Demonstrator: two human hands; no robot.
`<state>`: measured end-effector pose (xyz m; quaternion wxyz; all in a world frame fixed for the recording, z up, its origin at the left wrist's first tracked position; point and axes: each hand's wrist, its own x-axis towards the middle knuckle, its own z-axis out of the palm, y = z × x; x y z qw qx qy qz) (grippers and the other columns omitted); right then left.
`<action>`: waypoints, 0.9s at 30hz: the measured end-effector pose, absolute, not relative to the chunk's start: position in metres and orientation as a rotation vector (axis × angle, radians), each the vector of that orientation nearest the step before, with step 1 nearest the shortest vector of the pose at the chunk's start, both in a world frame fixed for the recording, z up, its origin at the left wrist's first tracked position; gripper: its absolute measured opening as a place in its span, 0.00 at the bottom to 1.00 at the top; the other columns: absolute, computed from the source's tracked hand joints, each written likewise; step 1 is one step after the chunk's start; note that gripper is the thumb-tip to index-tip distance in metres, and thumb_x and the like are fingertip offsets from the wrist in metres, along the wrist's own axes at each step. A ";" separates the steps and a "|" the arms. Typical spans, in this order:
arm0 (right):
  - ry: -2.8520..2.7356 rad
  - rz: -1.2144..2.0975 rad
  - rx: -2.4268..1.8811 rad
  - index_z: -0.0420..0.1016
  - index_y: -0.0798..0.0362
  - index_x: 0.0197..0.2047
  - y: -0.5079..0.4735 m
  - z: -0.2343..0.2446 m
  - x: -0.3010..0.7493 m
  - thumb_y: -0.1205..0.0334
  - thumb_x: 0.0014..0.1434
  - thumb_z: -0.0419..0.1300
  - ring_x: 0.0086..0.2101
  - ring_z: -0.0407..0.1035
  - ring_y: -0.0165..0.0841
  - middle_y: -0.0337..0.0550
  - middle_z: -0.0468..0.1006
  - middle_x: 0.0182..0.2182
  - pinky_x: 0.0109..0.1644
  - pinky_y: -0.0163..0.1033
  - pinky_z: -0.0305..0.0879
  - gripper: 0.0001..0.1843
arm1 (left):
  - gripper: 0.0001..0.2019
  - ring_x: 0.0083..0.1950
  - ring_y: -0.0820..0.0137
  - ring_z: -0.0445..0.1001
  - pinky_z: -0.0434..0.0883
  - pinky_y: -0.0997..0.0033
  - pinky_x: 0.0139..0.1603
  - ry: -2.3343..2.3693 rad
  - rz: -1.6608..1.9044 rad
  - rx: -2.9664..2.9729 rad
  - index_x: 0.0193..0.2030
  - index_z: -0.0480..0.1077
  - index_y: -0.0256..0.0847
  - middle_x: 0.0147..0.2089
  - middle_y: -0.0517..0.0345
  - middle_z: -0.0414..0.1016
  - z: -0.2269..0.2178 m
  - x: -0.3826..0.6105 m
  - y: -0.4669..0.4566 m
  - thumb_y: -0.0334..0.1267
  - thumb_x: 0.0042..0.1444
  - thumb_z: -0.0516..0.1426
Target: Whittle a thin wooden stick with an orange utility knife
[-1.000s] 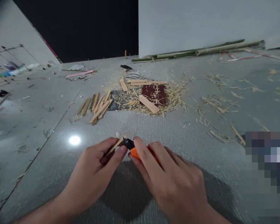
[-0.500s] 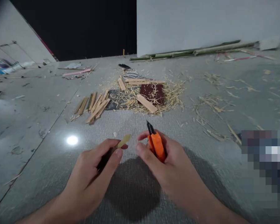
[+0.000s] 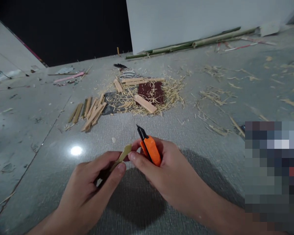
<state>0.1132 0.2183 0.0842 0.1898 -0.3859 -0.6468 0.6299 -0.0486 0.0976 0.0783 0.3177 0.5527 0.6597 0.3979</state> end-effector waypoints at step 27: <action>-1.715 2.129 -1.042 0.73 0.46 0.47 0.218 0.079 0.116 0.42 0.69 0.64 0.18 0.56 0.24 0.26 0.62 0.21 0.20 0.29 0.55 0.17 | 0.18 0.24 0.75 0.75 0.73 0.79 0.25 1.383 1.066 0.827 0.34 0.70 0.41 0.25 0.63 0.69 0.082 -0.041 0.103 0.51 0.70 0.57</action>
